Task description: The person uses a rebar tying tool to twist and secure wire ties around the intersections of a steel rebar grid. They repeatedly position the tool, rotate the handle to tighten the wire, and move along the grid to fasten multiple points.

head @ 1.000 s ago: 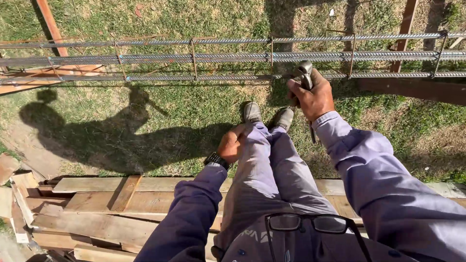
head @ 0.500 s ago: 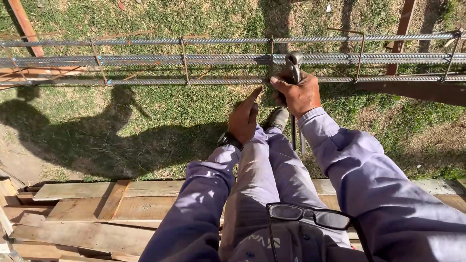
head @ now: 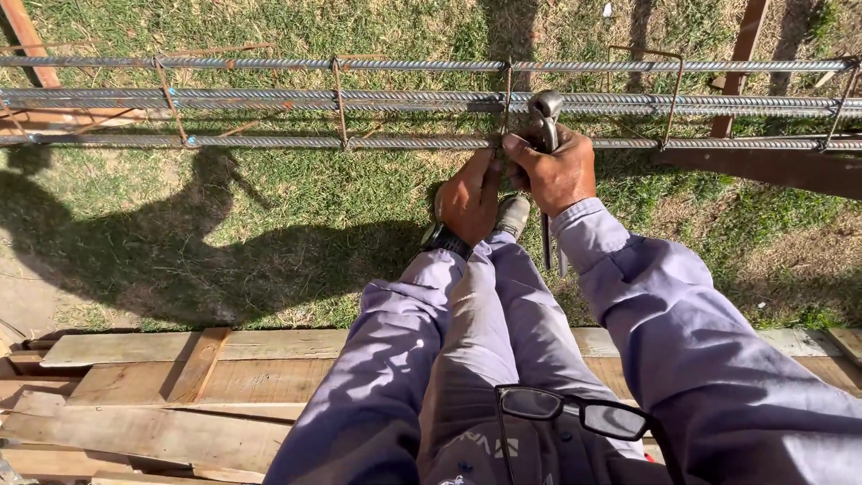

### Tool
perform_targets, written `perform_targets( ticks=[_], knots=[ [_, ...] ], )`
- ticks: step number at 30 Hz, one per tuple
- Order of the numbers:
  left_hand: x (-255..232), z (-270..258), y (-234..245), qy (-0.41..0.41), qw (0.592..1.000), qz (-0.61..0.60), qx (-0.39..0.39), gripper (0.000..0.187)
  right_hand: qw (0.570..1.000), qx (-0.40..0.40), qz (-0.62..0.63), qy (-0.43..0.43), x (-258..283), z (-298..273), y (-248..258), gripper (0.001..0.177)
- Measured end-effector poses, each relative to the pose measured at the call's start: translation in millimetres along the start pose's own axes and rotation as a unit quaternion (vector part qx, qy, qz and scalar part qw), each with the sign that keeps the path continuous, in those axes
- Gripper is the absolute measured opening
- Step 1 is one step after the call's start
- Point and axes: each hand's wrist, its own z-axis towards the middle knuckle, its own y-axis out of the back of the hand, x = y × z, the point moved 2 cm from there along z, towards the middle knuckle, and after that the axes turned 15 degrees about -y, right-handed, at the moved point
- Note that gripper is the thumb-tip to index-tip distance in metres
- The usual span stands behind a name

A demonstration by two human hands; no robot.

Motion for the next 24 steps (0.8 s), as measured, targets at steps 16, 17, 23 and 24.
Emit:
perform_targets(
  ticks=[16, 17, 23, 24],
  knots=[
    [-9, 29, 10, -0.107, 0.994, 0.034, 0.010, 0.019, 0.995, 0.056, 0.067, -0.039, 54, -4, 13, 0.018],
    [-9, 29, 12, -0.094, 0.994, 0.037, 0.048, 0.022, 0.989, 0.102, 0.084, -0.071, 60, -1, 11, 0.027],
    [4, 27, 5, -0.138, 0.987, 0.060, 0.047, 0.015, 0.981, 0.113, 0.119, -0.099, 65, -11, 6, 0.020],
    [9, 27, 4, -0.136, 0.988, 0.060, 0.047, 0.015, 0.981, 0.114, 0.118, -0.100, 56, -12, 2, 0.020]
  ],
)
